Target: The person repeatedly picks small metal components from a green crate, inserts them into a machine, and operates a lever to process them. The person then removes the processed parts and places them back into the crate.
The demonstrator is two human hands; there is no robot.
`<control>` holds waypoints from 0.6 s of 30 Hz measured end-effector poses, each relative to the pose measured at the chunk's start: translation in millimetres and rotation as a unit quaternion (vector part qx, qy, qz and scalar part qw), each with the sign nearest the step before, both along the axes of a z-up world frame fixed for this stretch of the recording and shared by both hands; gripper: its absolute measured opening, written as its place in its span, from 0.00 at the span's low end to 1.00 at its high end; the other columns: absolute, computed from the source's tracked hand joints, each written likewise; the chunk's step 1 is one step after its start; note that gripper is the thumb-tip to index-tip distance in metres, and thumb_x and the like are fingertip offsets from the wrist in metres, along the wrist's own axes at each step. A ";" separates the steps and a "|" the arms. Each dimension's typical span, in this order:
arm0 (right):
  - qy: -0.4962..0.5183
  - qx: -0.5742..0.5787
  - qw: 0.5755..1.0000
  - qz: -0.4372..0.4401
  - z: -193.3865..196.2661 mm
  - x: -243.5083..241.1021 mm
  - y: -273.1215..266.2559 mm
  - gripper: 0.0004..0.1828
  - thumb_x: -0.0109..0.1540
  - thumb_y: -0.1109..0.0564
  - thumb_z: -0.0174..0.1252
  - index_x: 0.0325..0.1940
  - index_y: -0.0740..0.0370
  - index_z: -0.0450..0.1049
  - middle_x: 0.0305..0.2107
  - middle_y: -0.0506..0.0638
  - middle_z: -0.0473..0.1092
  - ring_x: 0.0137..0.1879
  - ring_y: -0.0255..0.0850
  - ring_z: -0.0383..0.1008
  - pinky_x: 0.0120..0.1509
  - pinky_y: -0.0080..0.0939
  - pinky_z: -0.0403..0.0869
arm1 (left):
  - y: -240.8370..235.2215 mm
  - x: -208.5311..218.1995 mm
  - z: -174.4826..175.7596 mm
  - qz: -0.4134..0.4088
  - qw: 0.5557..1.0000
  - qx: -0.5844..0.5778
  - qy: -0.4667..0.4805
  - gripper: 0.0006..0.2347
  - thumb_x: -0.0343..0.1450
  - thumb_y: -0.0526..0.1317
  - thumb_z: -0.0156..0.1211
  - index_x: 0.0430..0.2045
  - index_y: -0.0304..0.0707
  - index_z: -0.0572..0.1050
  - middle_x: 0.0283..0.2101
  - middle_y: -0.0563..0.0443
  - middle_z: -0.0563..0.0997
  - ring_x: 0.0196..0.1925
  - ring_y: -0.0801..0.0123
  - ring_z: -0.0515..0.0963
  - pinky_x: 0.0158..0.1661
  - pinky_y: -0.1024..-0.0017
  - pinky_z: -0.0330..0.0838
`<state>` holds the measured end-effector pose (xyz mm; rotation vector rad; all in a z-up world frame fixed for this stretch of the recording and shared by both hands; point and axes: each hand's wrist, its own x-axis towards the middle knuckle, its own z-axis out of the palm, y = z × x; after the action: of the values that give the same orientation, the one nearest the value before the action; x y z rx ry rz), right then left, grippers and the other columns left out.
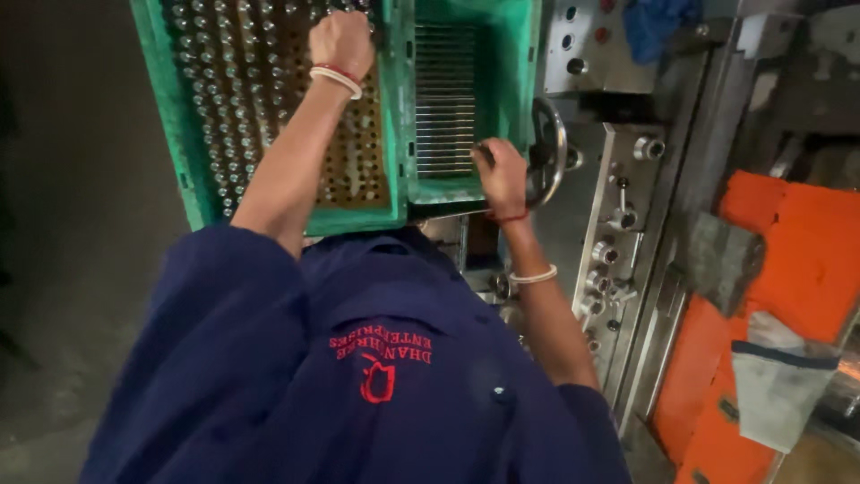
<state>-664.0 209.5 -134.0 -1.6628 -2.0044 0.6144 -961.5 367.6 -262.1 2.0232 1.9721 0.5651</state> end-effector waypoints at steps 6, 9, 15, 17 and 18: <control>0.117 0.027 0.990 -0.073 59.9 8.9 0.5 0.09 0.62 0.58 0.69 0.44 0.64 0.80 0.36 0.52 0.79 0.35 0.36 0.75 0.40 0.36 0.74 | -30.0 -19.0 129.4 -0.130 0.982 0.103 -0.090 0.13 0.73 0.46 0.68 0.30 0.32 0.81 0.25 0.42 0.79 0.25 0.51 0.79 0.27 0.56 0.71; 0.122 -0.012 0.989 -0.084 108.0 5.5 8.4 0.10 0.60 0.58 0.71 0.43 0.64 0.81 0.32 0.47 0.79 0.32 0.28 0.68 0.37 0.31 0.70 | -60.9 -14.6 203.1 -0.206 0.952 0.034 -0.225 0.14 0.73 0.47 0.66 0.30 0.31 0.80 0.25 0.46 0.78 0.26 0.60 0.78 0.29 0.62 0.71; 0.180 -0.119 0.974 0.070 171.5 18.9 -15.7 0.11 0.70 0.53 0.61 0.48 0.63 0.78 0.26 0.44 0.67 0.32 0.27 0.60 0.35 0.33 0.60 | -114.1 72.1 265.4 -0.215 0.807 -0.219 -0.504 0.17 0.75 0.52 0.60 0.25 0.37 0.80 0.22 0.58 0.79 0.18 0.78 0.71 0.20 0.73 0.63; 0.202 -0.074 0.975 0.060 179.7 26.1 -34.0 0.12 0.74 0.52 0.55 0.46 0.64 0.74 0.28 0.43 0.65 0.35 0.27 0.61 0.38 0.33 0.63 | -128.1 100.8 260.6 -0.171 0.781 -0.224 -0.558 0.20 0.76 0.54 0.60 0.21 0.37 0.77 0.20 0.60 0.75 0.18 0.78 0.71 0.20 0.74 0.64; 0.212 -0.054 0.974 0.056 183.8 31.6 -42.4 0.14 0.76 0.51 0.52 0.45 0.64 0.71 0.28 0.43 0.63 0.36 0.28 0.61 0.40 0.34 0.65 | -134.2 112.2 255.9 -0.136 0.733 -0.243 -0.621 0.20 0.77 0.55 0.59 0.22 0.38 0.75 0.19 0.61 0.71 0.18 0.78 0.68 0.21 0.74 0.64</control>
<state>-632.4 167.0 49.8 -1.3392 -1.7820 1.0384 -849.3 233.4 -6.2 0.9976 0.8196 0.8701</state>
